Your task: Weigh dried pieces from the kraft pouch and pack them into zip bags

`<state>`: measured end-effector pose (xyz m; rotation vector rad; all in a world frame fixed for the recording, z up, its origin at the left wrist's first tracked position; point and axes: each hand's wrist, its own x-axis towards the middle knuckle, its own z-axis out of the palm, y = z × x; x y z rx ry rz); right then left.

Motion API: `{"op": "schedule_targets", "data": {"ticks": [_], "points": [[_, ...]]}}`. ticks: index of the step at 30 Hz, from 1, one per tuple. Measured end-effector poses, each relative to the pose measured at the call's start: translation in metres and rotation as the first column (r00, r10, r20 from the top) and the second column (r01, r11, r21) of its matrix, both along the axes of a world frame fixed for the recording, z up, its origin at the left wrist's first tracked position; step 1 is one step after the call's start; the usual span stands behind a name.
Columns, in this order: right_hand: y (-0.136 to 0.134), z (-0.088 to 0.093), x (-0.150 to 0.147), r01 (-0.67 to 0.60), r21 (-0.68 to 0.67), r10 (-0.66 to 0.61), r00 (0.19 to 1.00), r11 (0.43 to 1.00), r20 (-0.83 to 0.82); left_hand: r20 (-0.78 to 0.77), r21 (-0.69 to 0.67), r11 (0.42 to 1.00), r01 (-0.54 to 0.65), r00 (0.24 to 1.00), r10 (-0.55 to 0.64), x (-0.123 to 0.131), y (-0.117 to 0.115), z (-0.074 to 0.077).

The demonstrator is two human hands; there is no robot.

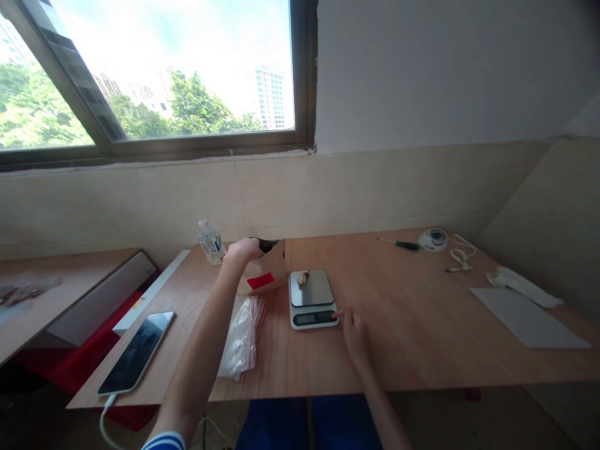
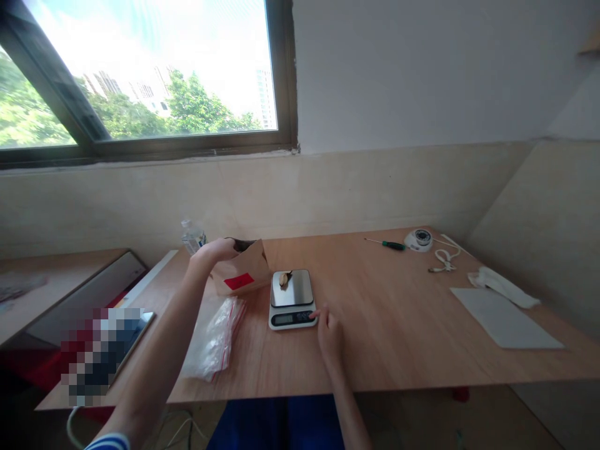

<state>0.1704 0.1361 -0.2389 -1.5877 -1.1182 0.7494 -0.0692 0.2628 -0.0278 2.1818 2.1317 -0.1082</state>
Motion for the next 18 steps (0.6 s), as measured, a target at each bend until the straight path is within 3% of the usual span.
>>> {"op": "schedule_targets", "data": {"ticks": [12,18], "points": [[0.0018,-0.0024,-0.0002,-0.004,-0.03,0.006,0.998,1.0,0.059,0.02,-0.115,0.982,0.15,0.989,-0.149,-0.005,-0.0015,0.0039],[0.0026,-0.0031,-0.0003,0.008,-0.028,-0.007,0.999,1.0,0.044,0.044,-0.102,0.973,0.205,0.979,-0.201,-0.0093,0.0043,0.0053]]}}
